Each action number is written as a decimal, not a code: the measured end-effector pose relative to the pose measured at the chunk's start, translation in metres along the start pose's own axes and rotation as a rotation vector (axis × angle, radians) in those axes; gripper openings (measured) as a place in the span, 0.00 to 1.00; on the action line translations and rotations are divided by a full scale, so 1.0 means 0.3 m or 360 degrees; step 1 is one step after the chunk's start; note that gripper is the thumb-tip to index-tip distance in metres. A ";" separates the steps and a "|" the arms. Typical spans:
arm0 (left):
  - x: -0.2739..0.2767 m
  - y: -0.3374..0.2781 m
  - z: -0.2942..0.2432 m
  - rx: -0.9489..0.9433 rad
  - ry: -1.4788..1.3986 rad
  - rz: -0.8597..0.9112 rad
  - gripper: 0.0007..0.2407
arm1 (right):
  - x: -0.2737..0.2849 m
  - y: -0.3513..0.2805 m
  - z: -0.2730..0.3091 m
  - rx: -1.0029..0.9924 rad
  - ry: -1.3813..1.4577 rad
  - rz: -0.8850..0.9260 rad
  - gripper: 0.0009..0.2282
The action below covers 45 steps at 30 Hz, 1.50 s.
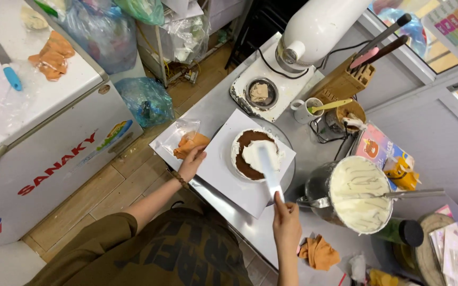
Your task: Applying and spreading white cream/frosting onto a chocolate cake layer using a spatula.
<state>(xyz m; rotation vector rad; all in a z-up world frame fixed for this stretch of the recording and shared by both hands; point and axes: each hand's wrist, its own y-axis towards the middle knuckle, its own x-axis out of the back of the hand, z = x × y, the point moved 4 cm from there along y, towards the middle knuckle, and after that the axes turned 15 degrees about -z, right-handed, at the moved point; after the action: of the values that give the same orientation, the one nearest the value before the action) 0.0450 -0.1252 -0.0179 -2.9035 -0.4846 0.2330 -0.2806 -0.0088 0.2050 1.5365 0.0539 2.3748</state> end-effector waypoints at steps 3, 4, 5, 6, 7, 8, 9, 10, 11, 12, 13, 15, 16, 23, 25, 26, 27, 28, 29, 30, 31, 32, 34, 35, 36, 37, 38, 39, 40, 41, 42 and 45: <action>-0.002 -0.033 -0.083 -0.0054 0.0092 0.0020 0.20 | -0.034 -0.029 -0.074 -0.0096 0.0215 0.0072 0.17; -0.003 -0.033 -0.090 -0.0053 0.0091 0.0029 0.20 | 0.005 -0.023 -0.049 -0.0103 0.0212 0.0067 0.17; 0.000 -0.042 -0.096 -0.0071 0.0088 0.0045 0.20 | 0.046 -0.026 -0.025 -0.0102 0.0128 0.0082 0.16; 0.000 -0.052 -0.102 -0.0089 0.0085 0.0061 0.20 | 0.087 -0.027 -0.002 -0.0102 0.0044 0.0099 0.15; 0.000 -0.047 -0.075 -0.0088 0.0086 0.0069 0.20 | 0.094 -0.038 -0.002 -0.0109 0.0042 0.0095 0.15; -0.003 -0.044 -0.050 -0.0079 -0.0004 0.0104 0.20 | 0.112 -0.046 0.000 -0.0066 -0.0044 -0.0050 0.15; -0.010 -0.038 -0.026 -0.0073 -0.0103 0.0131 0.19 | 0.134 -0.046 0.003 -0.0012 -0.0134 -0.0195 0.16; -0.013 -0.041 -0.044 -0.0074 -0.0111 0.0132 0.19 | 0.127 -0.050 0.024 -0.0008 -0.0140 -0.0200 0.16; -0.010 -0.051 -0.051 0.0009 -0.0048 0.0136 0.20 | 0.121 -0.061 0.052 0.0057 -0.0030 -0.0224 0.16; -0.007 -0.062 -0.059 0.0091 0.0015 0.0140 0.20 | 0.116 -0.072 0.078 0.0122 0.0080 -0.0249 0.17; -0.005 -0.059 -0.039 0.0084 0.0014 0.0149 0.20 | 0.098 -0.069 0.088 0.0120 0.0080 -0.0261 0.17; -0.008 -0.051 -0.016 -0.0086 0.0011 0.0107 0.19 | 0.065 -0.055 0.108 0.0215 -0.0067 -0.0212 0.16; -0.010 -0.041 -0.049 -0.0094 0.0008 0.0115 0.19 | 0.049 -0.037 0.099 0.0214 -0.0069 -0.0223 0.16; -0.011 -0.041 -0.044 -0.0056 -0.0047 0.0183 0.19 | -0.024 -0.096 -0.030 -0.0111 0.0331 -0.0156 0.17; -0.009 -0.046 -0.043 -0.0059 -0.0016 0.0171 0.19 | -0.008 -0.116 -0.030 -0.0334 0.0599 -0.0019 0.17; -0.007 -0.051 -0.044 -0.0052 -0.0033 0.0168 0.19 | 0.005 -0.114 -0.025 -0.0560 0.0720 0.0010 0.18; -0.010 -0.052 -0.047 -0.0049 -0.0053 0.0166 0.20 | 0.018 -0.111 -0.020 -0.0782 0.0841 0.0038 0.19; -0.009 -0.056 -0.076 -0.0055 -0.0057 0.0171 0.20 | -0.002 -0.094 -0.016 -0.0780 0.0842 0.0030 0.19; -0.010 -0.065 -0.095 -0.0013 0.0029 0.0165 0.20 | -0.017 -0.080 -0.017 -0.0782 0.0760 -0.0014 0.19; -0.010 -0.073 -0.115 0.0028 0.0114 0.0160 0.20 | -0.032 -0.065 -0.018 -0.0784 0.0677 -0.0059 0.19; -0.012 -0.070 -0.116 0.0031 0.0112 0.0160 0.20 | -0.042 -0.054 0.009 -0.0784 0.0674 -0.0058 0.19; -0.015 -0.068 -0.120 0.0002 0.0102 0.0163 0.20 | -0.052 -0.040 0.041 -0.0690 0.0606 -0.0045 0.18; -0.007 -0.071 -0.107 -0.0013 0.0098 0.0162 0.20 | -0.067 -0.045 0.065 -0.0604 0.0535 -0.0020 0.18; -0.009 -0.063 -0.098 -0.0010 0.0078 0.0173 0.20 | -0.070 -0.044 0.069 -0.0426 0.0484 -0.0008 0.17; -0.011 -0.054 -0.089 -0.0008 0.0058 0.0184 0.20 | -0.074 -0.045 0.074 -0.0249 0.0432 0.0005 0.16; -0.011 -0.054 -0.093 -0.0006 0.0059 0.0180 0.20 | -0.044 -0.037 0.069 -0.0248 0.0434 0.0009 0.16; -0.011 -0.053 -0.096 0.0013 0.0069 0.0181 0.20 | -0.013 -0.028 0.070 -0.0146 0.0311 -0.0001 0.15; -0.011 -0.055 -0.096 0.0035 0.0079 0.0182 0.19 | 0.018 -0.021 0.069 -0.0044 0.0188 -0.0009 0.14; -0.007 -0.057 -0.094 0.0038 0.0081 0.0177 0.19 | 0.036 -0.030 0.067 -0.0043 0.0189 -0.0003 0.14; -0.009 -0.056 -0.093 0.0041 0.0043 0.0186 0.19 | 0.062 -0.032 0.061 -0.0043 0.0083 -0.0083 0.14; -0.010 -0.056 -0.092 0.0043 0.0004 0.0194 0.19 | 0.089 -0.035 0.056 -0.0044 -0.0023 -0.0164 0.14; -0.012 -0.048 -0.080 0.0028 -0.0012 0.0172 0.19 | 0.093 -0.034 0.110 0.0142 0.0057 -0.0235 0.15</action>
<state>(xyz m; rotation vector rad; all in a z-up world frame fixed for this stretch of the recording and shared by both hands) 0.0417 -0.1170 0.0089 -2.9161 -0.3253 0.2628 -0.2592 0.0042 0.2415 1.4745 0.2754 2.3110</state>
